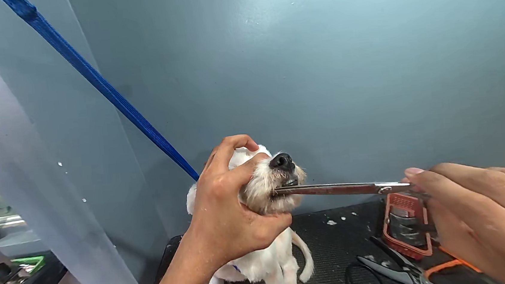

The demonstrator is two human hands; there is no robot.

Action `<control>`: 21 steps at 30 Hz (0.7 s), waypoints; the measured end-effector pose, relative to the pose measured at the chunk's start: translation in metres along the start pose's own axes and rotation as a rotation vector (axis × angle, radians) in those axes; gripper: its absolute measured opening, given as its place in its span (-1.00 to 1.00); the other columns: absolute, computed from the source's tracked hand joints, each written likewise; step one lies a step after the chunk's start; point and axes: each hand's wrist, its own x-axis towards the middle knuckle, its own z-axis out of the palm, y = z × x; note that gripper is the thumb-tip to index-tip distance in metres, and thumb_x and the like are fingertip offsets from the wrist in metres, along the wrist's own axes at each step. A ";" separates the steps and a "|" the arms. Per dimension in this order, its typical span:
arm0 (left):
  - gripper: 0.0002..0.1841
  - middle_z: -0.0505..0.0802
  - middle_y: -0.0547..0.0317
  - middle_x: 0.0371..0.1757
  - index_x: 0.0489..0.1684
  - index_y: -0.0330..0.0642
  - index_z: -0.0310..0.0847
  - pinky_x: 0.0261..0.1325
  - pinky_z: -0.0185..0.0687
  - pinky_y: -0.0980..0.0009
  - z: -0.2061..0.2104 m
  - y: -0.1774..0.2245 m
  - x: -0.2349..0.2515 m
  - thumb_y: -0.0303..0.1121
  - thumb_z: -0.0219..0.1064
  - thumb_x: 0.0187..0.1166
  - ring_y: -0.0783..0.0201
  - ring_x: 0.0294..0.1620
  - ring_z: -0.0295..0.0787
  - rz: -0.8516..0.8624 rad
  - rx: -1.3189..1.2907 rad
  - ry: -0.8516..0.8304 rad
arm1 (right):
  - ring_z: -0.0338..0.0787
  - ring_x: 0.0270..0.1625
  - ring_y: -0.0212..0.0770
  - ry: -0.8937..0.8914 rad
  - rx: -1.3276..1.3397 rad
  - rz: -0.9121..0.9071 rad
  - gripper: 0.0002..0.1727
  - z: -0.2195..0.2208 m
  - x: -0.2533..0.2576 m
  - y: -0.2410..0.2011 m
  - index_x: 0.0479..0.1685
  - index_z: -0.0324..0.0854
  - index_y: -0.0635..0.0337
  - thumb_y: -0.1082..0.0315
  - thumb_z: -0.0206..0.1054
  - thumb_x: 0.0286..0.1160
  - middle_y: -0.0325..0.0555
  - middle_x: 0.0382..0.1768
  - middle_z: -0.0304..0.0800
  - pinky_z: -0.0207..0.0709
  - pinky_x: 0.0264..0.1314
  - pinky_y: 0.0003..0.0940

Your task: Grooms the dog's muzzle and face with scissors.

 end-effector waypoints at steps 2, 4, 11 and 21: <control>-0.49 0.69 0.26 0.33 -0.07 0.11 0.90 0.22 0.70 0.32 0.000 0.000 0.000 0.05 0.64 -0.07 0.34 0.33 0.62 0.002 0.003 -0.001 | 0.85 -0.31 0.11 -0.003 0.008 -0.002 -0.72 0.001 -0.001 0.001 0.14 0.71 0.34 0.53 0.21 0.54 0.20 -0.20 0.85 0.70 -0.29 -0.09; -0.49 0.69 0.26 0.33 -0.07 0.12 0.90 0.22 0.70 0.32 -0.001 0.000 0.000 0.06 0.64 -0.06 0.34 0.32 0.63 0.000 0.007 -0.003 | 0.85 -0.31 0.12 -0.013 0.024 0.002 -0.72 0.001 -0.003 0.002 0.13 0.72 0.33 0.52 0.21 0.54 0.20 -0.20 0.85 0.70 -0.29 -0.08; -0.50 0.69 0.28 0.34 -0.08 0.13 0.89 0.22 0.72 0.33 -0.002 0.001 0.001 0.05 0.64 -0.08 0.35 0.33 0.63 -0.007 0.007 -0.014 | 0.84 -0.34 0.09 0.032 0.032 0.027 -0.72 0.009 -0.015 0.001 0.08 0.71 0.31 0.44 0.17 0.55 0.18 -0.24 0.85 0.66 -0.34 -0.12; -0.50 0.70 0.31 0.32 -0.08 0.16 0.90 0.20 0.71 0.34 0.000 0.004 0.001 0.06 0.64 -0.08 0.37 0.31 0.63 -0.002 0.020 -0.017 | 0.85 -0.32 0.09 0.030 0.046 0.044 -0.71 0.009 -0.018 0.001 0.11 0.71 0.29 0.42 0.16 0.58 0.17 -0.21 0.87 0.66 -0.35 -0.11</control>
